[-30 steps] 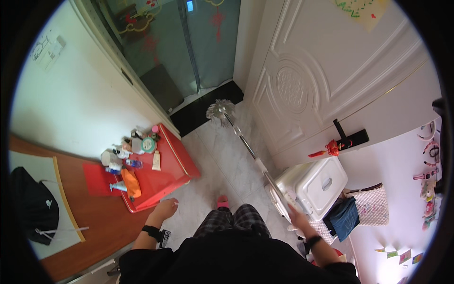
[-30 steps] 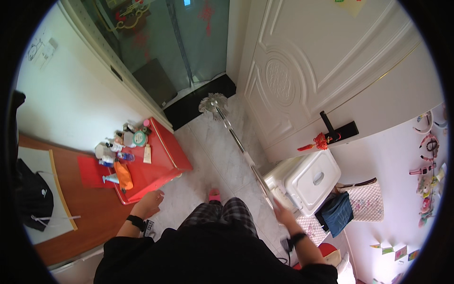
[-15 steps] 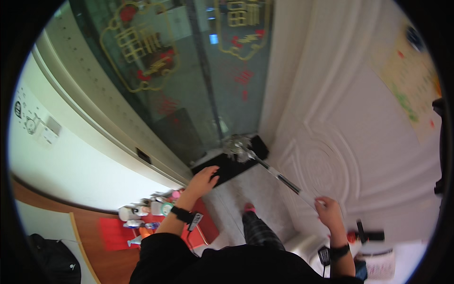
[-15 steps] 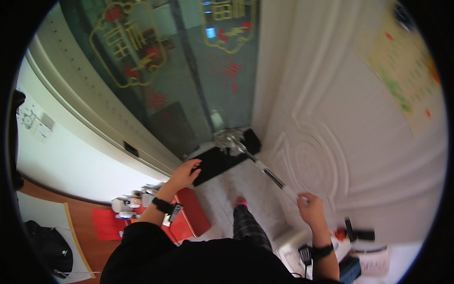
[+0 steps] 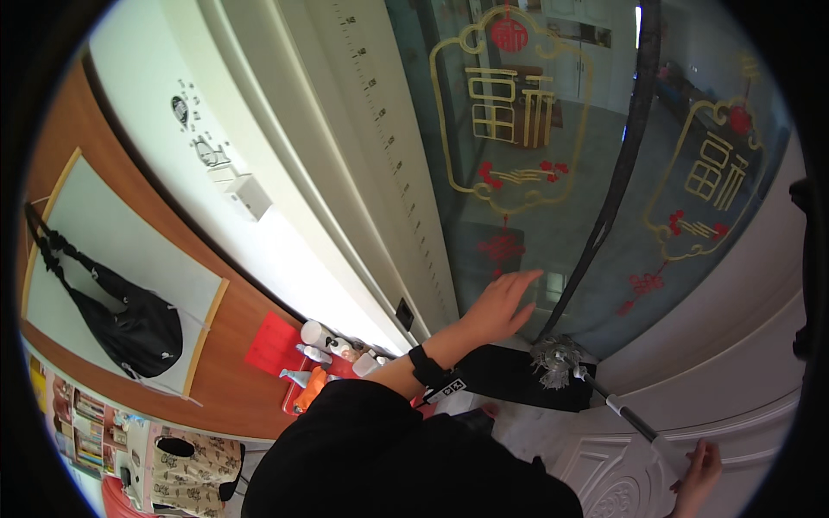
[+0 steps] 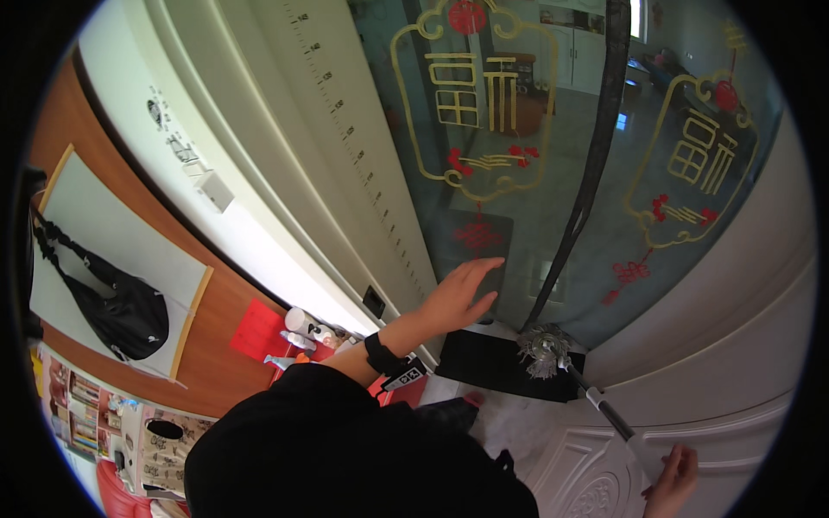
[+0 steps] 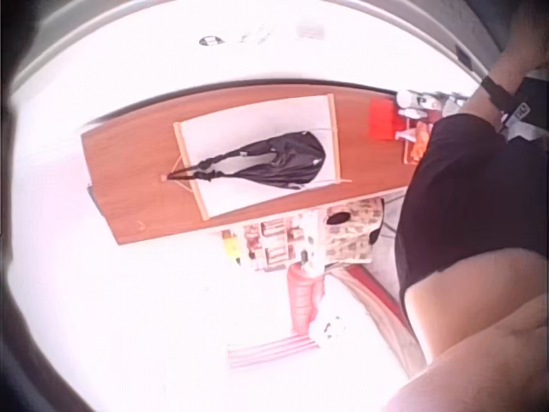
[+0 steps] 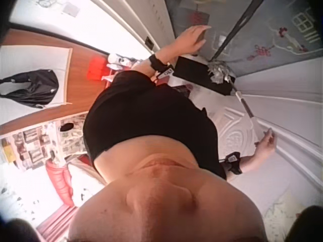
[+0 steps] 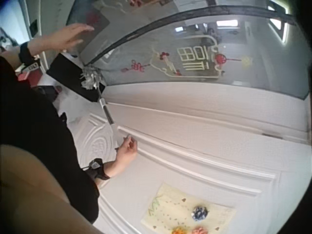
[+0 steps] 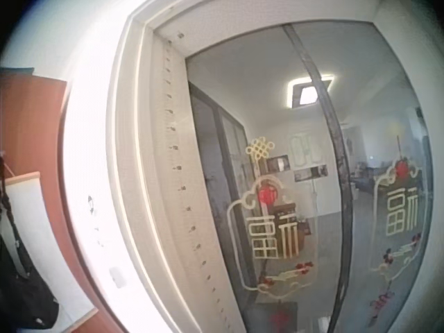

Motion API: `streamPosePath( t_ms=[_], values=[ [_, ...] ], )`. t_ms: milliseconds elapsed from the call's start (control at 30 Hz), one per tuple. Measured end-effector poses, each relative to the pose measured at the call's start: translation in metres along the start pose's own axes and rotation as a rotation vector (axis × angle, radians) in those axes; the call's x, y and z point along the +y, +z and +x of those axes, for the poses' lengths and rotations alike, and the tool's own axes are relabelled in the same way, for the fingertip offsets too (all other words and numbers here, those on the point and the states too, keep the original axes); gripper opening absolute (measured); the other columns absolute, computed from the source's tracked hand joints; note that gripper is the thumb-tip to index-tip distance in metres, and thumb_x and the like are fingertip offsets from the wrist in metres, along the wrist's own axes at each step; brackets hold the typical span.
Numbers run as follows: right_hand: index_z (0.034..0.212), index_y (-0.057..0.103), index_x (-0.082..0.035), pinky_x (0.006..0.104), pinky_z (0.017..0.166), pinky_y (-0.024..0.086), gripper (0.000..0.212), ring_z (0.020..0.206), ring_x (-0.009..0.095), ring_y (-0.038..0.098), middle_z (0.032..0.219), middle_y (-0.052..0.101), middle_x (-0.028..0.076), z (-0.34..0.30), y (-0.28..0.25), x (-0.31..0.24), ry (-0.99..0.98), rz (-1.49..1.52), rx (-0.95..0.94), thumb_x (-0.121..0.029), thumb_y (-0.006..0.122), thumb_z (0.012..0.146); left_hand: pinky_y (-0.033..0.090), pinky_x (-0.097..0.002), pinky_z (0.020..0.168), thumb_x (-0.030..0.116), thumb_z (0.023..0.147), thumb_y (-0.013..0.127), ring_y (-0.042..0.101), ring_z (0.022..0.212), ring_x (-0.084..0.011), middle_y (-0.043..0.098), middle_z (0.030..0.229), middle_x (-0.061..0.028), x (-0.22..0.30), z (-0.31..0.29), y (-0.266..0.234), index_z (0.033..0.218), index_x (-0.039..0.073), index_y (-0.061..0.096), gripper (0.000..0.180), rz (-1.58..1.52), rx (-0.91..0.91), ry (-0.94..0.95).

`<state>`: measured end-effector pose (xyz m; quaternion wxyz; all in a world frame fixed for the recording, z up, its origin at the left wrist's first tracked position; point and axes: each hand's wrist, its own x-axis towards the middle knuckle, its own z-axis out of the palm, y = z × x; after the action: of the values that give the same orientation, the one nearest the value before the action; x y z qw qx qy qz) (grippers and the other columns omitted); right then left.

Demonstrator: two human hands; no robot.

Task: The person mops the bedroom floor using a spin mop, moving around furniture and repeatedly lifting the mop head to inspect it. The person also opens the door to mop the threshold area before returning to the room.

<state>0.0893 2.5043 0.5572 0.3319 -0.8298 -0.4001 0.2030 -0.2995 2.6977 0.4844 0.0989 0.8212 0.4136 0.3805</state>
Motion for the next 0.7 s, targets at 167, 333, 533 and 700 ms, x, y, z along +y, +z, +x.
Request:
streamPosePath(
  t_ms=[167, 333, 533, 700],
  values=[
    [0.088, 0.057, 0.001, 0.0251, 0.038, 0.036, 0.018, 0.047, 0.010, 0.047, 0.068, 0.058, 0.007, -0.005, 0.011, -0.040, -0.053, 0.073, 0.180, -0.016, 0.054, 0.087, 0.039, -0.0389, 0.093, 0.019, 0.083, 0.058, 0.048, 0.111, -0.0333, 0.047, 0.123, -0.0184, -0.018, 0.044, 0.040, 0.129, 0.003, 0.035, 0.054, -0.136, -0.139, 0.036],
    [0.084, 0.059, 0.002, 0.0245, 0.038, 0.037, 0.012, 0.043, 0.010, 0.050, 0.066, 0.061, 0.010, -0.010, 0.005, -0.055, -0.047, 0.044, 0.240, -0.010, 0.061, 0.081, 0.047, -0.0339, 0.080, 0.020, 0.085, 0.057, 0.049, 0.111, -0.0283, 0.043, 0.127, -0.0192, -0.029, 0.103, 0.106, 0.134, 0.000, 0.027, 0.061, -0.327, -0.338, 0.002],
    [0.083, 0.061, 0.003, 0.0247, 0.041, 0.040, 0.012, 0.043, 0.011, 0.054, 0.064, 0.062, 0.011, -0.008, 0.016, -0.039, 0.201, 0.062, 0.374, -0.006, 0.064, 0.075, 0.038, -0.0361, 0.096, 0.024, 0.080, 0.063, 0.047, 0.113, -0.0354, 0.024, 0.138, -0.0285, -0.091, 0.199, 0.216, 0.139, -0.002, 0.002, 0.089, -0.514, -0.174, -0.277],
    [0.080, 0.061, 0.004, 0.0242, 0.046, 0.040, 0.010, 0.049, 0.012, 0.055, 0.063, 0.061, 0.011, -0.006, 0.032, -0.036, 0.382, 0.003, 0.620, -0.005, 0.063, 0.074, 0.037, -0.0396, 0.096, 0.029, 0.078, 0.068, 0.037, 0.118, -0.0388, 0.021, 0.135, -0.0299, -0.130, 0.318, 0.285, 0.135, -0.011, -0.008, 0.102, -0.364, 0.359, -0.264]
  ],
)
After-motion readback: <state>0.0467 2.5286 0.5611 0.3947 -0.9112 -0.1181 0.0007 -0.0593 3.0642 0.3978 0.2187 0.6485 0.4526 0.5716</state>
